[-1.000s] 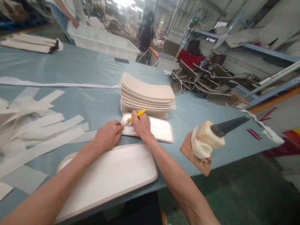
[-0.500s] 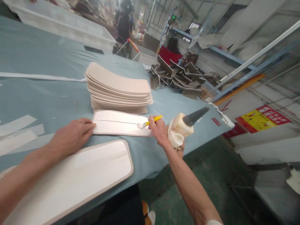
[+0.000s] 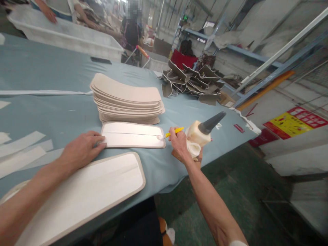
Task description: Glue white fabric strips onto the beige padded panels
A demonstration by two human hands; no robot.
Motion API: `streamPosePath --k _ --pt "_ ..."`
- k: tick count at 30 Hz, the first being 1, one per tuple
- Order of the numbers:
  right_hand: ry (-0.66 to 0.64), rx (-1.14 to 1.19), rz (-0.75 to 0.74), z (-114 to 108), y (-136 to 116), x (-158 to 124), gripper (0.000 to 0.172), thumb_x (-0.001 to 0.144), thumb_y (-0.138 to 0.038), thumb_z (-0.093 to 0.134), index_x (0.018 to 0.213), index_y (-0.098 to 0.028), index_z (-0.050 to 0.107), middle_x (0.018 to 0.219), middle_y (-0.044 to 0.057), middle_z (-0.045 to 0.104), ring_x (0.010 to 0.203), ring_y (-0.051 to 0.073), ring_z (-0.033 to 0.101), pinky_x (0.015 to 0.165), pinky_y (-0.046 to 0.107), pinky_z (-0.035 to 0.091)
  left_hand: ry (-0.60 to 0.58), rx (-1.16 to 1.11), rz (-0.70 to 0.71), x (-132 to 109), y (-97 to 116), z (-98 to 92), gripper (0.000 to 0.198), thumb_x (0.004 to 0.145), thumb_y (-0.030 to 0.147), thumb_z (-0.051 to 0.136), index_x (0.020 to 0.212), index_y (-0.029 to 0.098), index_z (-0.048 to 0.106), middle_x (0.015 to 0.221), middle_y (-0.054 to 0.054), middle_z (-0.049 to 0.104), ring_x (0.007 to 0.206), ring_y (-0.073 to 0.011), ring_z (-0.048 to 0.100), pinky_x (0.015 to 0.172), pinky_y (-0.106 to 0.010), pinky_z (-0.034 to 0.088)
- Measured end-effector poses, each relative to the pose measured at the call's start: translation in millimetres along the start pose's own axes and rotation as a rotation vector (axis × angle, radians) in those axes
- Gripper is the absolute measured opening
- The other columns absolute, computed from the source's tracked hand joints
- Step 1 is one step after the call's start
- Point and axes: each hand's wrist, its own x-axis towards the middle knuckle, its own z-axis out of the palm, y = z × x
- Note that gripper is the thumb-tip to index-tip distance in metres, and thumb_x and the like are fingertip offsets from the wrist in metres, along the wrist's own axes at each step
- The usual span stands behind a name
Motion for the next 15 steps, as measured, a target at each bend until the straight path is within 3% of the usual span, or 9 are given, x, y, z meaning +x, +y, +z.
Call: streamPosePath --k 7,10,15 --pt "0.072 0.067 0.001 -13.4 -8.9 -8.3 0.042 0.099 -0.051 0.044 0.069 -0.024 0.057 0.054 -0.002 0.058 0.055 0.017 0.058 0.063 0.027 0.043 -0.085 0.167 -0.016 -1.9 20.9 -18.3 0.061 0.085 0.064 0.053 0.121 0.017 0.068 0.134 -0.014 0.065 0.118 -0.0369 0.064 0.096 -0.047 0.053" --pt "0.124 0.204 0.0 -15.9 -8.3 -19.1 0.043 0.101 -0.056 0.043 0.082 -0.022 0.062 0.058 -0.002 0.063 0.052 0.015 0.056 0.057 0.026 0.042 -0.081 0.209 0.0 0.5 22.5 -20.4 0.057 0.087 0.06 0.053 0.124 0.019 0.069 0.133 -0.013 0.066 0.116 -0.0367 0.065 0.09 -0.044 0.054" --pt "0.034 0.319 -0.05 -7.0 -4.8 -39.5 0.047 0.103 -0.06 0.041 0.111 -0.02 0.064 0.062 -0.002 0.069 0.049 0.014 0.059 0.053 0.024 0.046 -0.098 0.173 0.072 2.8 14.5 -27.2 0.057 0.092 0.061 0.045 0.125 0.021 0.071 0.132 -0.012 0.068 0.11 -0.0335 0.068 0.086 -0.038 0.053"
